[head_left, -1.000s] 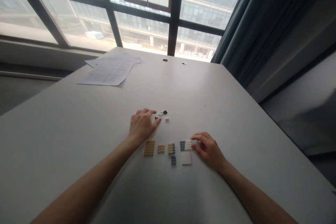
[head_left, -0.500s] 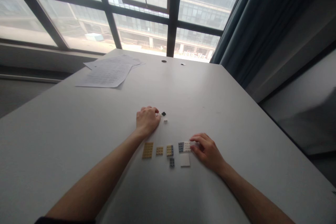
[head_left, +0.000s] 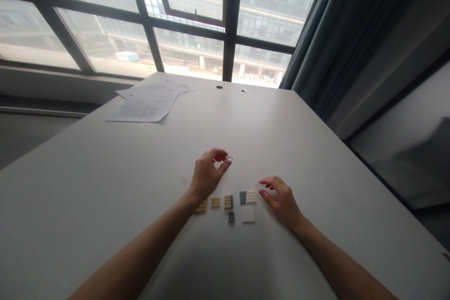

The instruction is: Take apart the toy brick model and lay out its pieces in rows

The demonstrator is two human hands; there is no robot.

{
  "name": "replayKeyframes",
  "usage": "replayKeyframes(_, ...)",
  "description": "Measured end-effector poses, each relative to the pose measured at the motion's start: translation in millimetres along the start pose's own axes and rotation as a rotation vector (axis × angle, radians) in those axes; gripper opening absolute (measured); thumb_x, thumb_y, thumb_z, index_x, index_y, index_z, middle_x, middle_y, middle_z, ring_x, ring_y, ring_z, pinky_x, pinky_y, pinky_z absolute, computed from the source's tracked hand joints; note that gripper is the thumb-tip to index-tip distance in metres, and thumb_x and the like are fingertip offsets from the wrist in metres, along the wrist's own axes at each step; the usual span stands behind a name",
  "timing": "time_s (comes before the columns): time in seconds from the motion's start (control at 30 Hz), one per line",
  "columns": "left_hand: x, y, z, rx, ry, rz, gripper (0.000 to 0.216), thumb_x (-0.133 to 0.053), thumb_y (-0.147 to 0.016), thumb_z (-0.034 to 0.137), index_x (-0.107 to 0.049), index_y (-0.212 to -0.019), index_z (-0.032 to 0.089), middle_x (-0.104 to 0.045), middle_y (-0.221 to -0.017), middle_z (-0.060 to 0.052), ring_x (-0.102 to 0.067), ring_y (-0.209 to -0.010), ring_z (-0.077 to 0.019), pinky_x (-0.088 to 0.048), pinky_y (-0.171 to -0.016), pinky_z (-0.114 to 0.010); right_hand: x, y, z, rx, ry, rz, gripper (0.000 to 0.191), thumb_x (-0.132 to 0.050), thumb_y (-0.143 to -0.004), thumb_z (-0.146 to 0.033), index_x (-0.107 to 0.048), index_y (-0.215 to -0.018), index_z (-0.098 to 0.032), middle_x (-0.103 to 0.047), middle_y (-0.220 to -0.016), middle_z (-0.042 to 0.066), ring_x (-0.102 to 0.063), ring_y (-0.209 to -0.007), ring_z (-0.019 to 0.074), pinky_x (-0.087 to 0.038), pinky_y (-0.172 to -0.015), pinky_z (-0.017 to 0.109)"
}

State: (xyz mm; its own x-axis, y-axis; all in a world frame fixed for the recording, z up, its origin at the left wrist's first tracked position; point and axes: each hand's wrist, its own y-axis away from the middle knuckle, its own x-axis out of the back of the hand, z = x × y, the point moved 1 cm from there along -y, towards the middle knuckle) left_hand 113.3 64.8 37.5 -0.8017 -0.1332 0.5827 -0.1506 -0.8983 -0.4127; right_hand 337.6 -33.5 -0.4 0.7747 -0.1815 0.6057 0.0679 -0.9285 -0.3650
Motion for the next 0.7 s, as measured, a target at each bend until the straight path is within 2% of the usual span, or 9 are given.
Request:
replayKeyframes(0.13, -1.0, 39.7, 29.7, -0.168, 0.208, -0.018, 0.007, -0.067, -0.079, 0.025, -0.063, -0.083, 0.02, -0.065, -0.077, 0.001, -0.06, -0.074, -0.0139, -0.048, -0.071, -0.027, -2.5, -4.9, -25.3, -0.075, -0.239, -0.043, 0.022, -0.062, -0.085, -0.032, -0.062, -0.105, -0.021, -0.066, -0.092, 0.004, -0.061, -0.078, 0.0168, -0.05, -0.075, 0.031)
replayKeyframes(0.23, -3.0, 56.7, 41.4, -0.229, 0.206, -0.036, 0.006, -0.067, -0.081, 0.024, -0.063, -0.078, 0.02, -0.063, -0.073, 0.001, -0.059, -0.072, -0.0136, -0.047, -0.069, -0.026, -7.9, -9.1, -44.5, -0.177, -0.435, -0.069, 0.022, -0.063, -0.085, -0.037, -0.064, -0.099, -0.02, -0.068, -0.084, 0.003, -0.062, -0.074, 0.0159, -0.051, -0.068, 0.028)
replayKeyframes(0.33, -5.5, 63.4, 42.7, -0.25, 0.178, -0.029, 0.009, -0.067, -0.082, 0.025, -0.062, -0.075, 0.02, -0.062, -0.069, 0.002, -0.058, -0.069, -0.013, -0.047, -0.068, -0.025, -12.4, -12.1, -54.5, -0.229, -0.486, -0.089, 0.019, -0.063, -0.085, -0.037, -0.067, -0.087, -0.019, -0.069, -0.079, 0.003, -0.063, -0.072, 0.0158, -0.05, -0.065, 0.026)
replayKeyframes(0.4, -6.6, 65.0, 39.3, -0.272, 0.162, -0.025, 0.008, -0.067, -0.082, 0.025, -0.062, -0.078, 0.02, -0.062, -0.07, 0.001, -0.058, -0.07, -0.0135, -0.047, -0.069, -0.026, -12.4, -14.5, -55.1, -0.216, -0.439, -0.1, 0.017, -0.062, -0.086, -0.035, -0.067, -0.084, -0.019, -0.069, -0.077, 0.002, -0.062, -0.07, 0.0152, -0.05, -0.065, 0.025)
replayKeyframes(0.5, -4.2, 65.5, 31.1, -0.34, 0.129, -0.026, 0.01, -0.069, -0.081, 0.026, -0.062, -0.086, 0.02, -0.065, -0.076, 0.0, -0.059, -0.076, -0.0163, -0.048, -0.072, -0.029, -7.0, -21.1, -45.8, -0.113, -0.216, -0.064, 0.014, -0.062, -0.087, -0.032, -0.068, -0.081, -0.02, -0.067, -0.075, 0.001, -0.059, -0.067, 0.0138, -0.047, -0.064, 0.025)
replayKeyframes(0.63, 11.2, 65.1, 15.3, -0.413, 0.078, 0.028, 0.01, -0.065, -0.083, 0.022, -0.061, -0.092, 0.019, -0.066, -0.084, -0.004, -0.058, -0.081, -0.018, -0.048, -0.075, -0.032, 3.9, -31.8, -14.2, 0.019, 0.075, 0.044, 0.011, -0.061, -0.087, -0.025, -0.066, -0.079, -0.02, -0.065, -0.076, 0.001, -0.058, -0.066, 0.0141, -0.047, -0.064, 0.027)
replayKeyframes(0.7, 22.8, 65.5, 5.3, -0.463, 0.023, 0.054, 0.01, -0.064, -0.083, 0.02, -0.061, -0.093, 0.019, -0.066, -0.086, -0.004, -0.058, -0.081, -0.018, -0.048, -0.076, -0.033, 8.2, -33.2, 3.4, 0.141, 0.176, 0.066, 0.011, -0.058, -0.089, -0.024, -0.066, -0.081, -0.019, -0.065, -0.078, 0.003, -0.059, -0.07, 0.0153, -0.048, -0.067, 0.028)
